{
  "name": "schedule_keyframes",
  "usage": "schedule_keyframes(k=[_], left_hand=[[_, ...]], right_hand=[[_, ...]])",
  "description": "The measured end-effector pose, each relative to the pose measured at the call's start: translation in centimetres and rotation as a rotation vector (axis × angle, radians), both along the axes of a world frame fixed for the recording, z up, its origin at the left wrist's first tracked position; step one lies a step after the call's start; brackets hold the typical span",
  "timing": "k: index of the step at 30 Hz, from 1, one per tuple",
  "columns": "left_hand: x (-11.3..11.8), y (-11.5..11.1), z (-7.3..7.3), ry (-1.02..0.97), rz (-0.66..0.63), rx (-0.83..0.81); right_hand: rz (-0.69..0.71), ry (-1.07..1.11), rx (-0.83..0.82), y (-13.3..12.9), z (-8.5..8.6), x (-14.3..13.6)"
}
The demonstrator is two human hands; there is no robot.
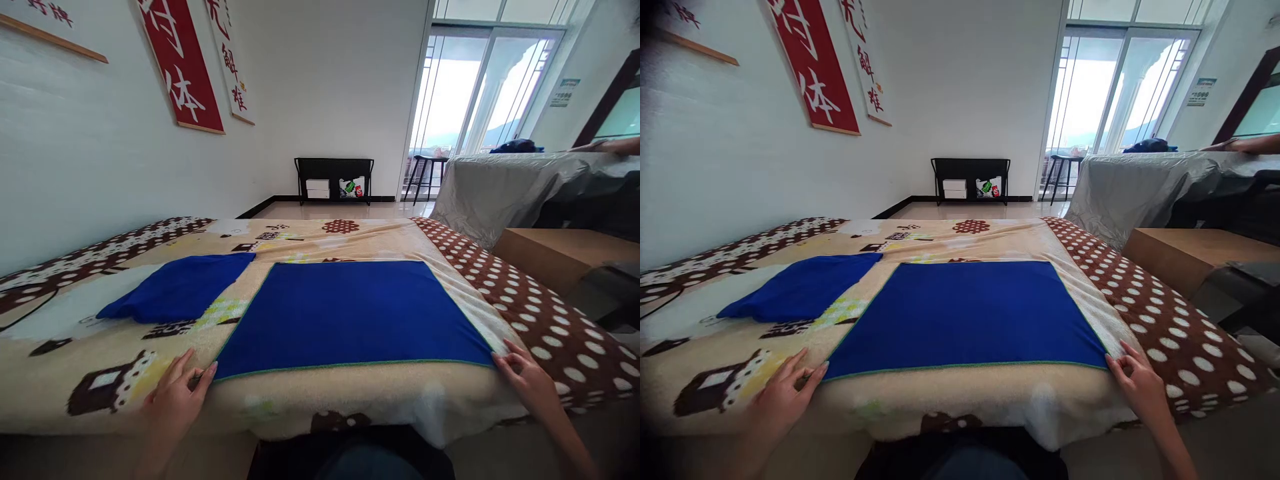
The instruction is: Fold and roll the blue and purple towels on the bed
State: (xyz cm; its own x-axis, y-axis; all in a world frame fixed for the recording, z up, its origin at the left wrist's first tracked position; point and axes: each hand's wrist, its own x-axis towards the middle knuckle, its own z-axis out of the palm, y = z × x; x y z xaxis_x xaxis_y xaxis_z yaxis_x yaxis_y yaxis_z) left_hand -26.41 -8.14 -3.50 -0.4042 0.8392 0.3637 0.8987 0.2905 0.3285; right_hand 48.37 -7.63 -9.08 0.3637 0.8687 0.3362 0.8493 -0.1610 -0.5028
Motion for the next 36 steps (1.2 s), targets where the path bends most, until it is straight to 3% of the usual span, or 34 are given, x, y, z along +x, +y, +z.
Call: schedule_keyframes(k=[4,6,8,10,12,14,17,20,23,29,31,33,36], left_hand=[[0.7,0.0,0.0,0.058,0.060,0.033],[1.5,0.5,0.9,0.078,0.090,0.104],[3.1,1.7,2.4,0.090,0.033,0.183],[5.6,3.4,4.1,0.085,-0.133,0.229],[9.0,5.1,5.2,0.075,-0.341,0.225],[12.7,6.4,5.4,0.079,-0.507,0.156],[17.1,6.6,4.3,0.110,-0.634,-0.006],[18.3,5.4,2.8,0.163,-0.638,-0.119],[17.2,3.7,1.8,0.212,-0.590,-0.130],[15.3,-0.2,1.1,0.245,-0.476,-0.152],[15.7,-1.0,2.0,0.238,-0.440,-0.213],[16.8,-0.5,3.8,0.223,-0.425,-0.254],[20.3,3.5,7.3,0.183,-0.560,-0.200]], right_hand=[[-0.039,-0.004,-0.013,0.1,-0.3,0.2],[-0.078,-0.040,0.029,0.8,0.5,-0.2],[-0.107,-0.115,0.139,2.2,2.2,-1.9],[-0.051,-0.172,0.271,4.0,4.6,-5.3],[0.120,-0.173,0.342,5.6,7.0,-10.3],[0.329,-0.186,0.332,6.4,8.7,-15.9],[0.537,-0.209,0.277,5.8,9.4,-23.3],[0.707,-0.294,0.196,3.8,8.4,-27.5],[0.773,-0.390,0.150,1.8,7.1,-28.5],[0.695,-0.421,0.238,-1.1,5.3,-27.8],[0.652,-0.374,0.280,-1.7,5.2,-28.1],[0.611,-0.331,0.297,-1.8,5.7,-28.8],[0.595,-0.362,0.227,-0.9,7.7,-30.3]])
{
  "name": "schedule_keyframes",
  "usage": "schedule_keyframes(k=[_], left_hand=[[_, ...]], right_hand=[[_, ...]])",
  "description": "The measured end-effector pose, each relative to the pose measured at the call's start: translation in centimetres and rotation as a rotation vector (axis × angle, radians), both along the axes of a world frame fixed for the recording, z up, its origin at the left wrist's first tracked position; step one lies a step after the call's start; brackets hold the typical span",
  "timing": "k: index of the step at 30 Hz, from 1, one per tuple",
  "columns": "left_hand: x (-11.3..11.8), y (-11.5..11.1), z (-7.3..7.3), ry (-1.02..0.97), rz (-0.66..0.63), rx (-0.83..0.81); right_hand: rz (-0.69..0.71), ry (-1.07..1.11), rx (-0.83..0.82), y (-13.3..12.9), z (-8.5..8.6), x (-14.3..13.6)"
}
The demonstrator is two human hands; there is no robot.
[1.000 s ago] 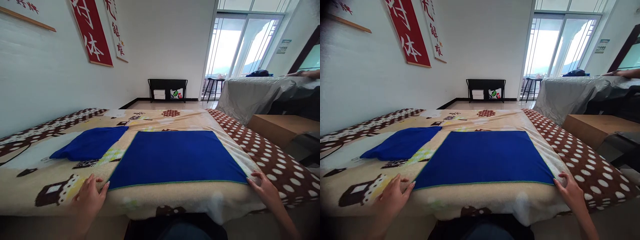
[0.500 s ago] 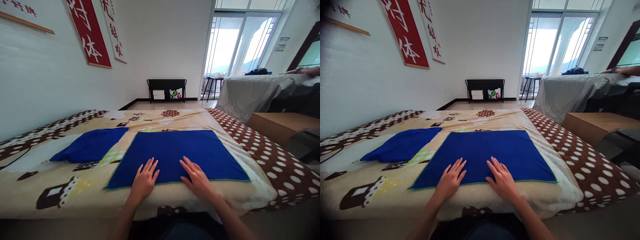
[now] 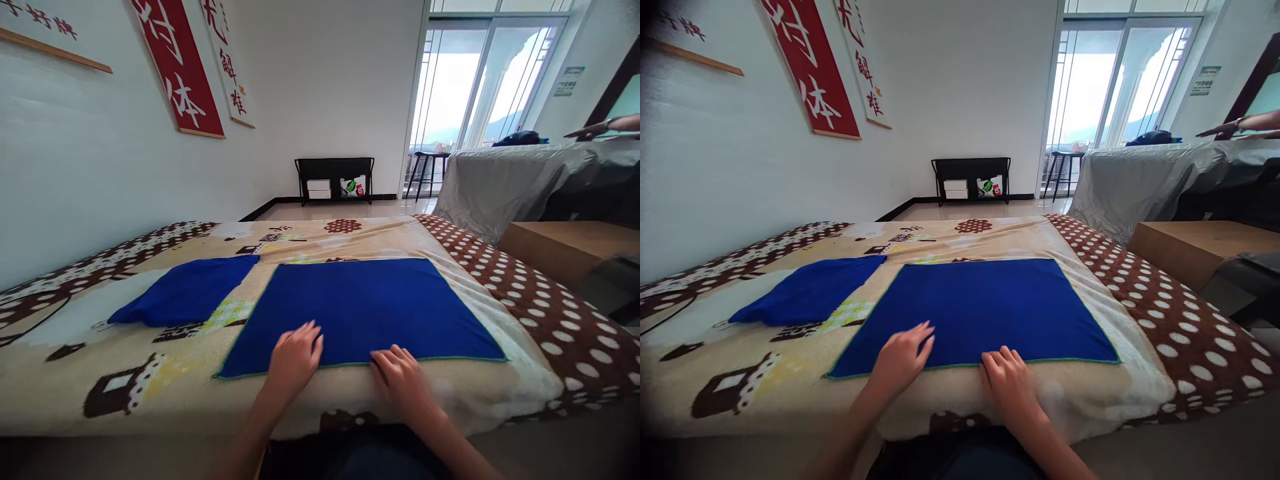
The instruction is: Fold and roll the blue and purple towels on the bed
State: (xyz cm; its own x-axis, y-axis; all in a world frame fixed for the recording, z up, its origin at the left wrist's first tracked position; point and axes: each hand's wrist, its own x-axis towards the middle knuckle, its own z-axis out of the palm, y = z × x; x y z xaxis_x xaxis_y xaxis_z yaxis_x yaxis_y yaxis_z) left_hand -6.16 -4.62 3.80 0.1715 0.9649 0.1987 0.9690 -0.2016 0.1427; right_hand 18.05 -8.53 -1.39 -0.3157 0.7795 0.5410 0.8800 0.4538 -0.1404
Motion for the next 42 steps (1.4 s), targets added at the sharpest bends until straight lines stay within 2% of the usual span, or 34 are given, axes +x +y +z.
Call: schedule_keyframes(k=[1,3,5,7,9,12,15,20,26,31,36,42], left_hand=[[1.4,2.2,1.0,-0.038,-0.082,0.009],[4.3,7.5,2.4,-0.066,-0.136,-0.014],[6.7,13.0,2.7,-0.069,-0.131,-0.035],[8.3,17.8,1.9,-0.068,-0.110,-0.057],[9.4,21.5,0.6,-0.062,-0.096,-0.077],[10.5,25.3,-1.1,-0.045,-0.095,-0.096],[11.4,28.0,-1.9,-0.029,-0.085,-0.084],[12.1,31.4,-1.8,-0.011,0.001,-0.040],[11.8,33.5,-2.1,-0.002,0.064,-0.010],[11.5,34.2,-2.0,0.006,0.040,0.005],[11.3,33.9,-1.4,-0.017,0.010,-0.007],[11.2,33.7,0.4,-0.134,0.014,0.014]], right_hand=[[-0.013,-0.043,-0.029,0.4,0.8,-0.6],[-0.041,-0.136,-0.099,0.9,1.8,-1.7],[-0.063,-0.201,-0.169,0.9,1.9,-2.6],[-0.058,-0.239,-0.199,0.5,1.0,-3.0],[-0.045,-0.248,-0.158,-0.1,-0.5,-3.2],[-0.056,-0.201,-0.033,-0.5,-2.4,-3.3],[-0.046,-0.116,0.081,-0.2,-3.4,-3.4],[-0.023,0.009,0.242,0.9,-4.4,-3.5],[0.026,0.144,0.487,2.2,-4.4,-3.3],[0.063,0.156,0.540,2.6,-3.5,-3.1],[0.063,0.183,0.568,2.4,-3.1,-3.0],[0.027,0.312,0.586,2.6,-2.2,-3.6]])
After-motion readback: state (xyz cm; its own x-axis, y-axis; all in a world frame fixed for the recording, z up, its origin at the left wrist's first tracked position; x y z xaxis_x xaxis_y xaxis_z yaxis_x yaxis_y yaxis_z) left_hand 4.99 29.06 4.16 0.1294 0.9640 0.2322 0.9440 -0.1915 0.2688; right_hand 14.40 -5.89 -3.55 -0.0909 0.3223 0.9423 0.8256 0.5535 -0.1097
